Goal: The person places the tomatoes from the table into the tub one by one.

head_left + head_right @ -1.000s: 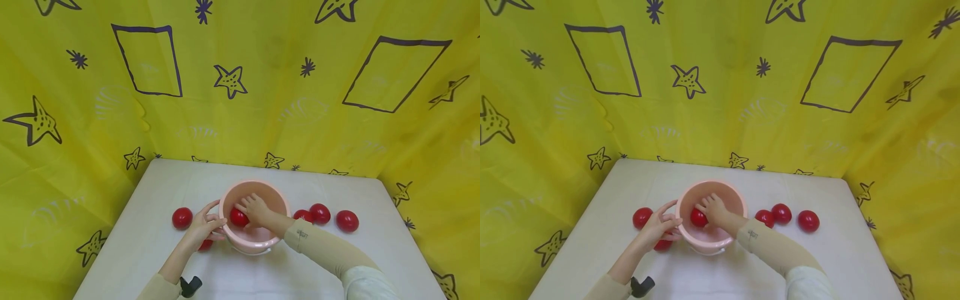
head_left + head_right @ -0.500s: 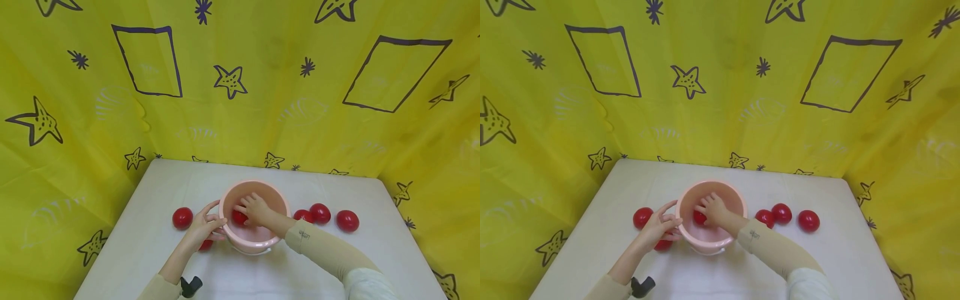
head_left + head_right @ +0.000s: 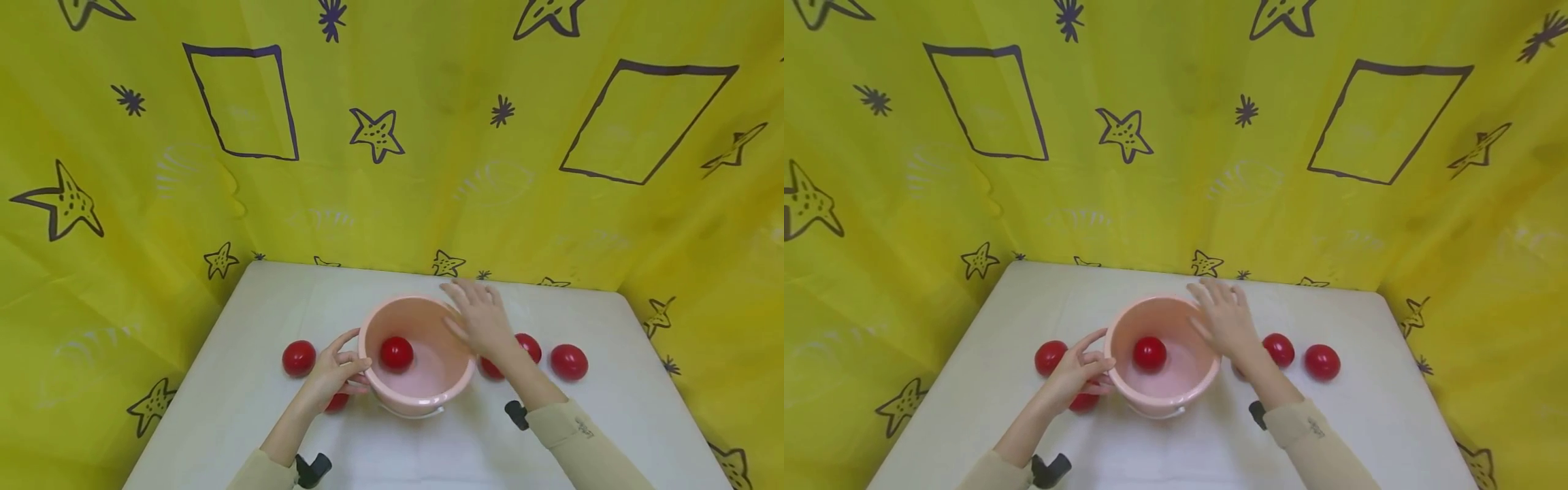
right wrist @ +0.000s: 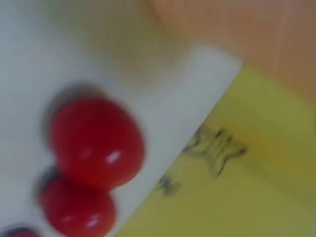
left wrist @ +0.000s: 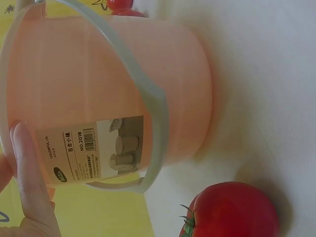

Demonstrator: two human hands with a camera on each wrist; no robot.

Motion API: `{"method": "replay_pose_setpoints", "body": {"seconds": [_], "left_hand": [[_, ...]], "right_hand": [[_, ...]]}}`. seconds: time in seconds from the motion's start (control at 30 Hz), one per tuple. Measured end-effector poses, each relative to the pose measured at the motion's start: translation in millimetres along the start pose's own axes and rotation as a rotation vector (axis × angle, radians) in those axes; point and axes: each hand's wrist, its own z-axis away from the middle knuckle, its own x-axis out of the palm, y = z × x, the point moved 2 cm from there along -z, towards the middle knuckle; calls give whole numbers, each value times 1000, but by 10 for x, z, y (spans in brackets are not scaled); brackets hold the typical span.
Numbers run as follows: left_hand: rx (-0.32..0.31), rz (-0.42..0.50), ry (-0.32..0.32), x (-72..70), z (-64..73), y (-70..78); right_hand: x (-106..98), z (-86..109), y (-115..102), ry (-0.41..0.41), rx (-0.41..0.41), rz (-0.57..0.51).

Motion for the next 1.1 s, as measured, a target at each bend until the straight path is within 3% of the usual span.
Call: {"method": "replay_pose_setpoints", "body": {"seconds": [0.2,0.47,0.73,0.9,1.1], "left_hand": [[1,7,-3,-13,-3,-5],[6,19,-7,-18,2,-4],[2,15,-1,-7,-9,-15],[4,15,2,-5,-10,-16],[1,18,0,-6,-12,-21]], "right_hand": [[-78,408,690,-5,339,8],[66,1106,1305,-83,593,-6],[242,1565,1511,-232,763,-73],[362,1695,1590,-319,842,-106],[430,1767,1614,-327,888,-117]]}}
